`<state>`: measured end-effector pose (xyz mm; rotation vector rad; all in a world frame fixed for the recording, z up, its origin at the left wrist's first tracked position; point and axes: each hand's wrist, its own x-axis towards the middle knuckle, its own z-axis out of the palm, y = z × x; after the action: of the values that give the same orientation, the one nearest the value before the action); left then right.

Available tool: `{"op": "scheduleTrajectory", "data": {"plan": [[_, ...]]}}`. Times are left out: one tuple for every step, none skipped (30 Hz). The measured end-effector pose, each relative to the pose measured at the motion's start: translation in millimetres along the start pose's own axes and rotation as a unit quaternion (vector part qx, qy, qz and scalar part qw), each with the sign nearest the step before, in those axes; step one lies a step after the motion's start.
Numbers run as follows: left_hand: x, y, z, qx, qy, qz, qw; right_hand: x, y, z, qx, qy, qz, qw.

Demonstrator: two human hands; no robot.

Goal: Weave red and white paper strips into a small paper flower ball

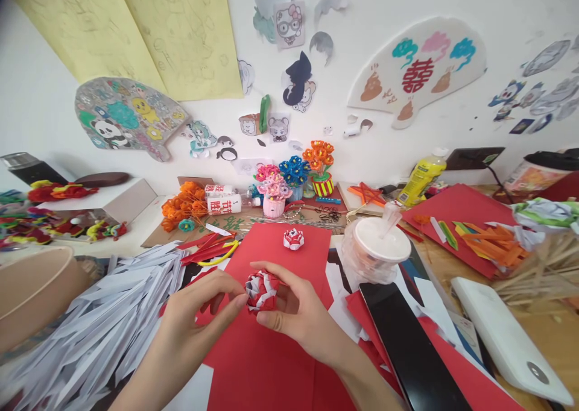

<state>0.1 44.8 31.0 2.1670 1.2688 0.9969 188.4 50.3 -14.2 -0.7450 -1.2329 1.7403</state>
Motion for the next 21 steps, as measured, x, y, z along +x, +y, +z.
{"op": "scheduleTrajectory", "data": {"plan": [[0.3,-0.2,0.0,-0.001,-0.005,-0.003,1.0,0.0,-0.1,-0.2,-0.005,-0.001,0.0,1.0],[0.4,-0.4,-0.1,-0.003,-0.008,-0.006,1.0,0.1,0.0,-0.4,-0.01,-0.001,0.002,1.0],[0.5,-0.6,-0.3,-0.004,-0.009,-0.008,1.0,0.2,0.0,-0.6,-0.014,0.0,0.002,1.0],[0.4,-0.8,-0.5,-0.007,-0.01,-0.009,1.0,0.4,0.1,-0.7,-0.018,0.002,0.003,1.0],[0.3,-0.9,-0.7,-0.009,-0.01,-0.009,1.0,0.6,0.3,-0.7,-0.021,0.004,0.004,1.0],[0.1,-1.0,-0.9,-0.01,-0.01,-0.008,1.0,0.8,0.5,-0.7,-0.021,0.004,0.004,1.0],[-0.2,-1.0,-1.0,-0.009,-0.01,-0.008,1.0,1.0,0.8,-0.7,-0.02,0.002,0.003,1.0],[-0.4,-0.9,-1.0,-0.005,-0.012,-0.008,1.0,1.3,1.2,-0.8,-0.015,-0.002,0.002,1.0],[-0.7,-0.7,-0.9,0.001,-0.016,-0.009,1.0,1.4,1.7,-0.9,-0.009,-0.006,0.001,1.0],[-1.0,-0.4,-0.9,0.007,-0.022,-0.01,1.0,1.6,2.1,-1.1,-0.002,-0.012,0.0,1.0],[-1.4,0.0,-0.9,0.012,-0.03,-0.011,0.999,1.7,2.5,-1.3,0.003,-0.017,-0.002,1.0],[-1.9,0.4,-1.1,0.015,-0.04,-0.009,0.999,1.6,2.7,-1.4,0.007,-0.021,-0.002,1.0],[-2.4,0.8,-1.4,0.016,-0.049,-0.005,0.999,1.5,2.7,-1.5,0.007,-0.023,-0.002,1.0],[-3.1,1.3,-1.9,0.016,-0.058,-0.001,0.998,1.2,2.6,-1.5,0.005,-0.025,0.0,1.0],[-3.7,1.8,-2.3,0.017,-0.064,0.004,0.998,0.9,2.2,-1.3,0.002,-0.026,0.002,1.0],[-4.4,2.2,-2.6,0.018,-0.07,0.009,0.997,0.6,1.8,-1.1,0.0,-0.027,0.004,1.0],[-5.0,2.6,-2.8,0.019,-0.073,0.014,0.997,0.3,1.3,-0.8,-0.002,-0.028,0.007,1.0],[-5.4,2.7,-2.6,0.019,-0.074,0.017,0.997,0.1,0.9,-0.5,-0.003,-0.029,0.009,1.0],[-5.7,2.6,-2.1,0.018,-0.075,0.019,0.997,-0.1,0.5,-0.4,-0.001,-0.031,0.009,0.999],[-5.7,2.1,-1.4,0.014,-0.073,0.02,0.997,-0.1,0.4,-0.3,0.002,-0.031,0.008,0.999],[-5.5,1.3,-0.7,0.008,-0.067,0.019,0.998,-0.1,0.4,-0.4,0.008,-0.031,0.007,0.999]]}}
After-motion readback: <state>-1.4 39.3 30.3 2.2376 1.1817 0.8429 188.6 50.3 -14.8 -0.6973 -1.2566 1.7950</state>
